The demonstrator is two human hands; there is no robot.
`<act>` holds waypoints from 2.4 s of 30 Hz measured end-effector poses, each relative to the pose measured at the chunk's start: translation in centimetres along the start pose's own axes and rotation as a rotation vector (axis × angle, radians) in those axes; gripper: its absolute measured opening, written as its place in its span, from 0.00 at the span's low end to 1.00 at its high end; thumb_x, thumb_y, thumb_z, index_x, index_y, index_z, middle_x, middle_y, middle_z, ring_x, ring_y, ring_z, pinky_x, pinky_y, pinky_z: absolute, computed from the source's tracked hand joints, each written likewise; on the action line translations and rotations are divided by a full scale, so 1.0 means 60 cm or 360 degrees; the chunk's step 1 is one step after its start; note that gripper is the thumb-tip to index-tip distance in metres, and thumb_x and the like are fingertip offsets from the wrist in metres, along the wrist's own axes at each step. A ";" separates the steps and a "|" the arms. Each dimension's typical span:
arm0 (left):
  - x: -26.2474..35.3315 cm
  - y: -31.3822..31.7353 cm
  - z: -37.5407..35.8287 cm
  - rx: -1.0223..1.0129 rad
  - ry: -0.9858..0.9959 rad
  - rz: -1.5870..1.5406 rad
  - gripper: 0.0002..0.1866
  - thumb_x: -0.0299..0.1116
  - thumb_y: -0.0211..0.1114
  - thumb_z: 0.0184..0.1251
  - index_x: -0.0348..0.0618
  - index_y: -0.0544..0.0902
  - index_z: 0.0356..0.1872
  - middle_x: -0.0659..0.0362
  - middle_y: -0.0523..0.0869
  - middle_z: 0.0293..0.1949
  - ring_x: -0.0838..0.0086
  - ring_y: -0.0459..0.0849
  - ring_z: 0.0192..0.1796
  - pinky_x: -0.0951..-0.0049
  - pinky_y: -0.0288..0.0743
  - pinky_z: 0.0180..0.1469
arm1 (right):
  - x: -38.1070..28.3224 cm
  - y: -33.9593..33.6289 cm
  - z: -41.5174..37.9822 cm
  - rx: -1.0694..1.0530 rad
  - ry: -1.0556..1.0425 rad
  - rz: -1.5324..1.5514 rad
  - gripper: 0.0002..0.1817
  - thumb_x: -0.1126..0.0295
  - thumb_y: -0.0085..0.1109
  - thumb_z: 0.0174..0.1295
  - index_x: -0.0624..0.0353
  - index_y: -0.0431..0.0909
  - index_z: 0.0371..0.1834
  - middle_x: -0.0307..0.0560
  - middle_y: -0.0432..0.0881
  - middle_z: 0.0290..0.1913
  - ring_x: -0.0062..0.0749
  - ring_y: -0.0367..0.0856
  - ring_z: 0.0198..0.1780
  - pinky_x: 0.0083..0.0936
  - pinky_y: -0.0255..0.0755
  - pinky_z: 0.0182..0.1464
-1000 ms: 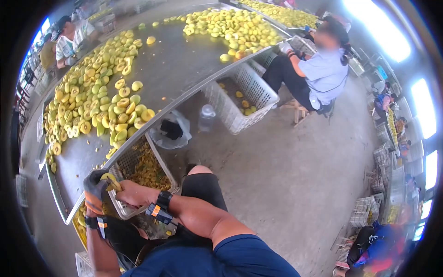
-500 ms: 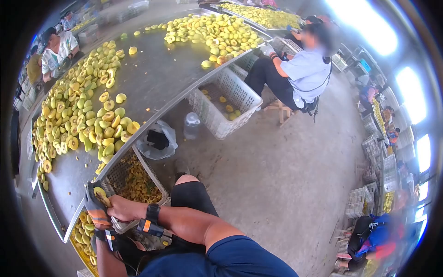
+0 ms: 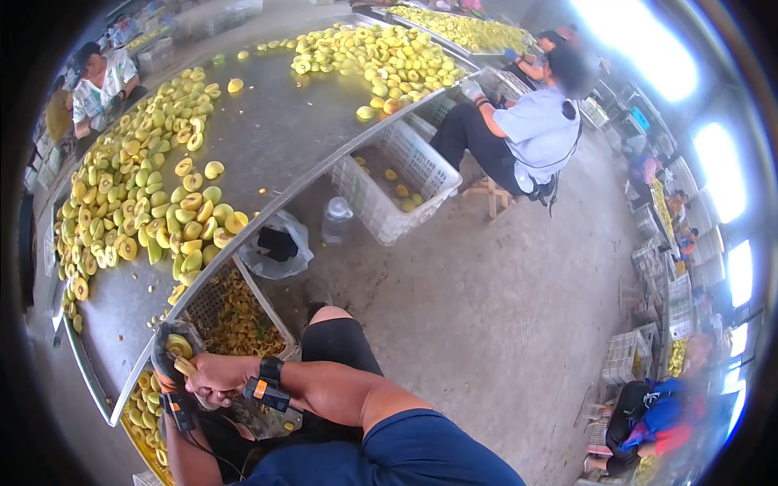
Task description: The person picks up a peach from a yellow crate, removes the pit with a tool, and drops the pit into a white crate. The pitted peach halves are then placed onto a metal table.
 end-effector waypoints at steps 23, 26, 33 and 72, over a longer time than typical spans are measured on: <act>-0.083 -0.503 -0.345 0.0942 0.0032 0.1250 0.12 0.30 0.64 0.78 0.52 0.91 0.55 0.53 0.93 0.48 0.59 0.92 0.48 0.61 0.86 0.52 | -0.088 -0.034 -0.252 0.1542 -0.0844 -0.1030 0.09 0.61 0.60 0.80 0.55 0.77 0.48 0.29 0.69 0.25 0.14 0.68 0.22 0.17 0.62 0.23; -0.138 -0.515 -0.401 0.0792 -0.0151 0.1720 0.12 0.31 0.64 0.78 0.53 0.91 0.54 0.53 0.92 0.50 0.58 0.92 0.50 0.62 0.87 0.52 | -0.065 -0.171 -0.392 0.2011 -0.0901 -0.1031 0.11 0.60 0.59 0.80 0.53 0.74 0.43 0.32 0.69 0.26 0.19 0.69 0.23 0.24 0.67 0.27; -0.191 -0.486 -0.465 0.0667 -0.0696 0.1284 0.13 0.39 0.70 0.76 0.45 0.92 0.53 0.52 0.94 0.44 0.65 0.93 0.46 0.65 0.84 0.51 | 0.312 -0.376 -0.517 0.2018 0.0802 -0.0498 0.16 0.51 0.59 0.78 0.52 0.79 0.43 0.38 0.79 0.31 0.25 0.77 0.27 0.30 0.71 0.31; -0.026 0.014 0.290 -0.0059 -0.0062 0.1238 0.17 0.31 0.74 0.74 0.37 0.89 0.59 0.56 0.95 0.48 0.76 0.90 0.43 0.70 0.86 0.46 | 0.131 -0.614 -0.533 0.1944 0.0223 -0.0175 0.14 0.60 0.63 0.73 0.62 0.84 0.42 0.47 0.88 0.33 0.30 0.85 0.30 0.36 0.76 0.29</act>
Point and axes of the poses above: each hand's wrist, its own z-axis towards the middle knuckle, its own y-axis out of the palm, x = y × z, the point moved 1 cm from there along z, towards the middle knuckle
